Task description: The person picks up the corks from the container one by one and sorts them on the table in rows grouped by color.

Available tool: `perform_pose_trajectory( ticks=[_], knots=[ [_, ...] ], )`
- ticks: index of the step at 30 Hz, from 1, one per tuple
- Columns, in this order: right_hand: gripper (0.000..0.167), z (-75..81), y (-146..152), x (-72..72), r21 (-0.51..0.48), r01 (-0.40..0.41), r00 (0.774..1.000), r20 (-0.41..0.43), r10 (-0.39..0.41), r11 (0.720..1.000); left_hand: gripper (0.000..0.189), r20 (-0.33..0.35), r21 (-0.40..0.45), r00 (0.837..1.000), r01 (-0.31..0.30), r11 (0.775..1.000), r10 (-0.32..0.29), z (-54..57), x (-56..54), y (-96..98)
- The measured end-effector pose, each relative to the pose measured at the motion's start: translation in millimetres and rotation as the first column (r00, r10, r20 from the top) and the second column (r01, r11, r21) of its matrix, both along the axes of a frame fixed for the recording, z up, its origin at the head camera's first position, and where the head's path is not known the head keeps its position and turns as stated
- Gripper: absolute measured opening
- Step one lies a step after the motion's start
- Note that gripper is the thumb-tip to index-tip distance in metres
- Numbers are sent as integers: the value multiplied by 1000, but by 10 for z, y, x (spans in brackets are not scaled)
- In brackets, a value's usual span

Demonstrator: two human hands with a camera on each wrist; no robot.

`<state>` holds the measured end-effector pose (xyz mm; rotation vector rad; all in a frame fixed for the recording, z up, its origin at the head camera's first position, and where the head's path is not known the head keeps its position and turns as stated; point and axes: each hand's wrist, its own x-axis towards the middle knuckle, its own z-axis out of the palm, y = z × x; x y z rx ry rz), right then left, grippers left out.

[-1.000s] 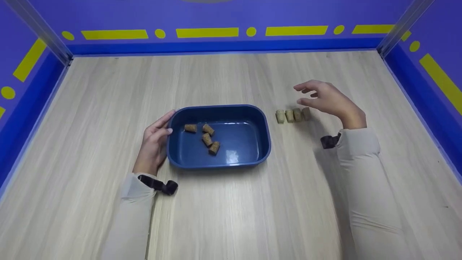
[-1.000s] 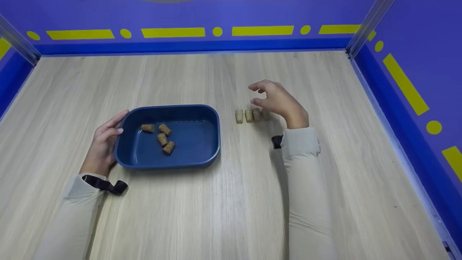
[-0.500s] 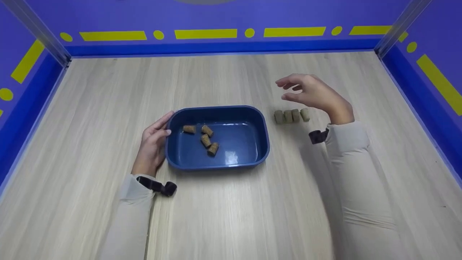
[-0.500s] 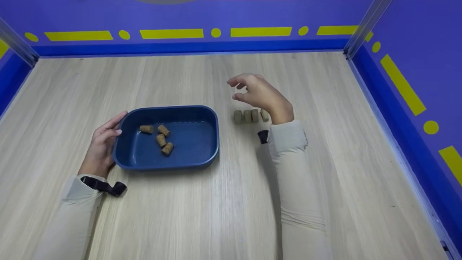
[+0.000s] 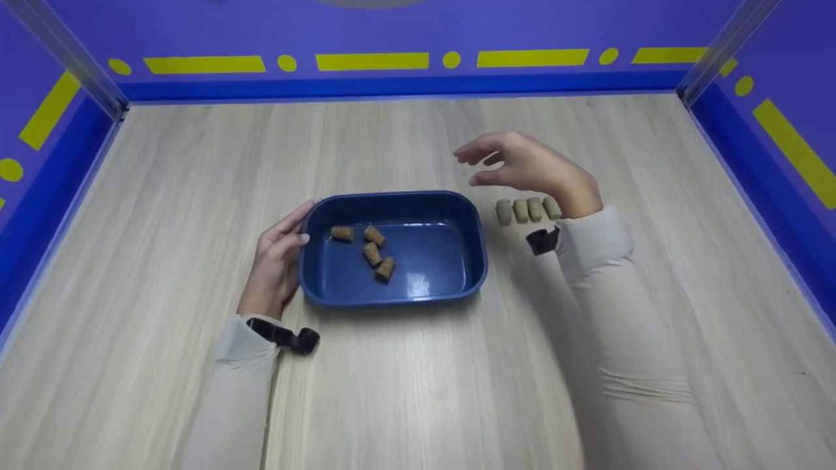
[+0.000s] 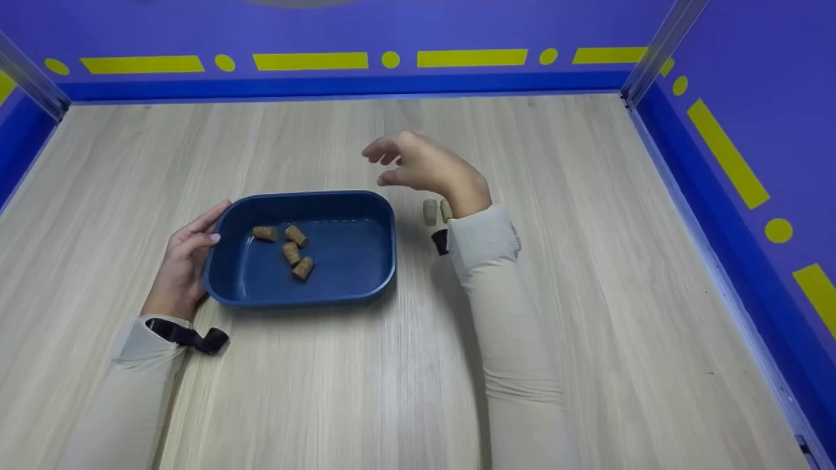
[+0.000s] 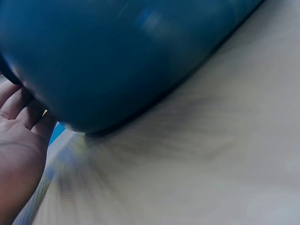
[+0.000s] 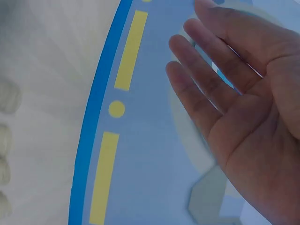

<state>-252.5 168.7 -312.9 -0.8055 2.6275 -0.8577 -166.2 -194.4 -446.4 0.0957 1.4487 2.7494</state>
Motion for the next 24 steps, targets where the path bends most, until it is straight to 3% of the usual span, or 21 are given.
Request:
perform_pose_trajectory(
  ticks=[12,24],
  knots=[
    [47,-6,-526,-24,14,-166,979,121,163,986,54,7,-3,1000,-16,1000,16,-8,-5,5],
    [46,-226,-934,-25,11,-299,943,160,293,954,54,-1,-4,1000,-14,1000,14,-6,-1,12]
  ],
)
